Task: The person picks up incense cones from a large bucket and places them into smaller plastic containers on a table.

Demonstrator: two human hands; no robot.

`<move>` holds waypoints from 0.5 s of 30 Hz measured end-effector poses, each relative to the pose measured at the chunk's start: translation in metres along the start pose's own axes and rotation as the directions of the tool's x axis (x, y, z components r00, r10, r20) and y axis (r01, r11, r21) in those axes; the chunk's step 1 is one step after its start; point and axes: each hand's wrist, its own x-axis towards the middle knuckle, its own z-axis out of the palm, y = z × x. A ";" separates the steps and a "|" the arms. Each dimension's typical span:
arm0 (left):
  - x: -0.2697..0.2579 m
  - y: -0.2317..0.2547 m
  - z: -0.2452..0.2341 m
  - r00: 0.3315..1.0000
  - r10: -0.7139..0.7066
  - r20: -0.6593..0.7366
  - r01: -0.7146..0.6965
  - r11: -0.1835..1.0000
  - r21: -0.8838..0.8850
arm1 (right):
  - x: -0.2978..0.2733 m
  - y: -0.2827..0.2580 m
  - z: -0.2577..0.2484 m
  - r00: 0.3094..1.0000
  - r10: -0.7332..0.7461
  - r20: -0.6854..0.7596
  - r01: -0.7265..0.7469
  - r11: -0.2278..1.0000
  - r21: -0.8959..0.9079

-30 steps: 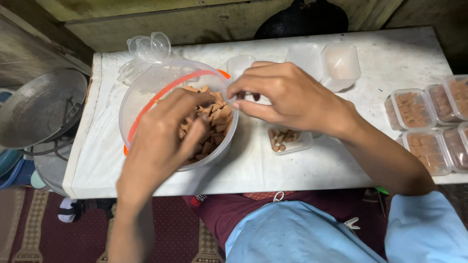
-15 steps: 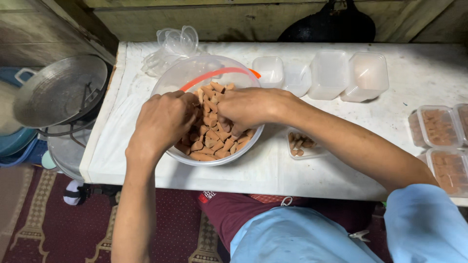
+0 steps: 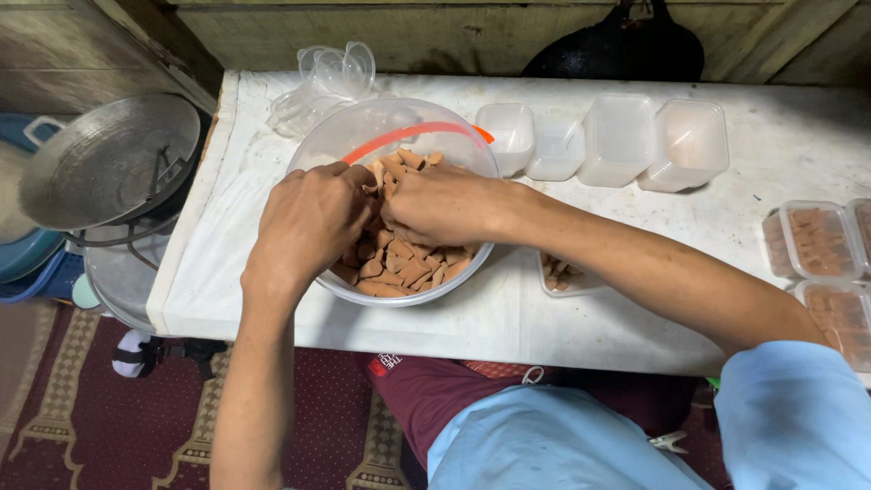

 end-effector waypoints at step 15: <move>-0.001 -0.005 0.008 0.996 -0.036 -0.087 0.028 0.996 -0.088 | -0.002 -0.009 0.018 0.943 -0.137 0.303 0.113 0.989 0.093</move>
